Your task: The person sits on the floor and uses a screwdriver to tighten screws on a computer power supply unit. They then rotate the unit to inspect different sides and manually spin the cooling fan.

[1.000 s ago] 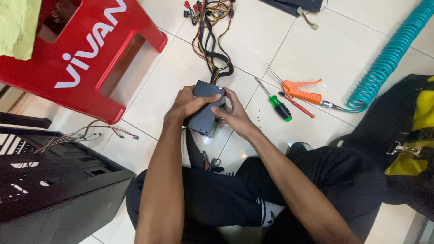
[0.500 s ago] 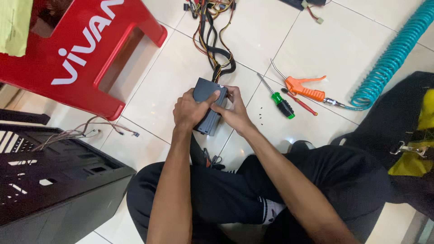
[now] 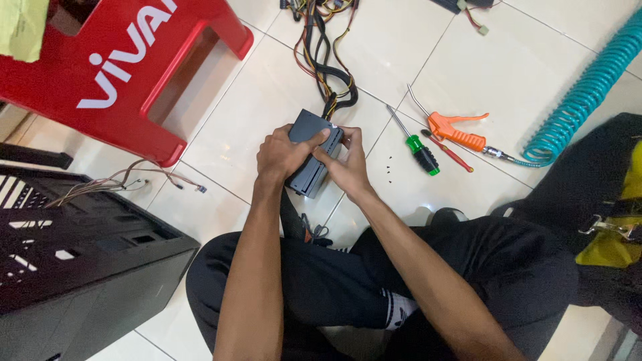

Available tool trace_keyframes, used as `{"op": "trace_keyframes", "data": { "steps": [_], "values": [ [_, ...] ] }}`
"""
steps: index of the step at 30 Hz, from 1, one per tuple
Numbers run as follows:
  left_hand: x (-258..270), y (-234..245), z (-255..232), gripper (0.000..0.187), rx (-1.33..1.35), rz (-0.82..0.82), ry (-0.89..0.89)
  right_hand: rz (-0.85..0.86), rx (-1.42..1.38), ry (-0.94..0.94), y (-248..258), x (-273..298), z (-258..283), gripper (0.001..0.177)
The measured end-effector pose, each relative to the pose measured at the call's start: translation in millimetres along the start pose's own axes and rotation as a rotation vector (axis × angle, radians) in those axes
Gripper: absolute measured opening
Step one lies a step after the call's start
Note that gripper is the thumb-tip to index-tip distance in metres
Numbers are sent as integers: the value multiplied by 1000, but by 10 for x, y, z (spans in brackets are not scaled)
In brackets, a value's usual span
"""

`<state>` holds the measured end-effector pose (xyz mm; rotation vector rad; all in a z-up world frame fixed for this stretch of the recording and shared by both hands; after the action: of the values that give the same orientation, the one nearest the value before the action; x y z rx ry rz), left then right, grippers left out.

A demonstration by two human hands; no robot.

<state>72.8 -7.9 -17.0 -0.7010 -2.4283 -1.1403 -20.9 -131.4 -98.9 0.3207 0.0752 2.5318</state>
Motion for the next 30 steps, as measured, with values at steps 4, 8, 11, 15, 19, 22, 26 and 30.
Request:
{"op": "trace_keyframes", "data": {
  "steps": [4,8,11,15,19,22,26,30],
  "values": [
    [4,-36,30,89,-42,23,36,-32,-34,0,-7,76,-39,54],
    [19,9,-35,94,-72,41,59,-35,-6,92,5,132,35,56],
    [-15,4,-1,98,-76,34,59,-9,-9,123,-33,186,83,56],
    [-37,-23,-19,100,-76,36,55,146,-7,-22,-22,182,45,62],
    [102,-25,-114,95,-77,47,37,245,43,-82,10,298,283,82],
    [59,-27,-76,94,-98,25,37,253,0,-85,-28,344,370,86],
    [58,-40,-90,92,-79,1,10,266,-45,-114,-38,355,394,94],
    [15,-52,-64,91,-84,-9,7,285,-72,-122,-120,449,463,119]
  ]
}}
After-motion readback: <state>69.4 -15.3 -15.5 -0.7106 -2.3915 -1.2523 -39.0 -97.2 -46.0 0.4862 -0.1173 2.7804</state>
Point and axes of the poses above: each hand's wrist, its own x-axis away from the middle knuckle, its own y-axis out of the back of the hand, z = x × y, the point moved 4 cm from there along -x, towards the middle knuckle, and after that the axes turned 3 degrees about x, right-handed, at the moved point
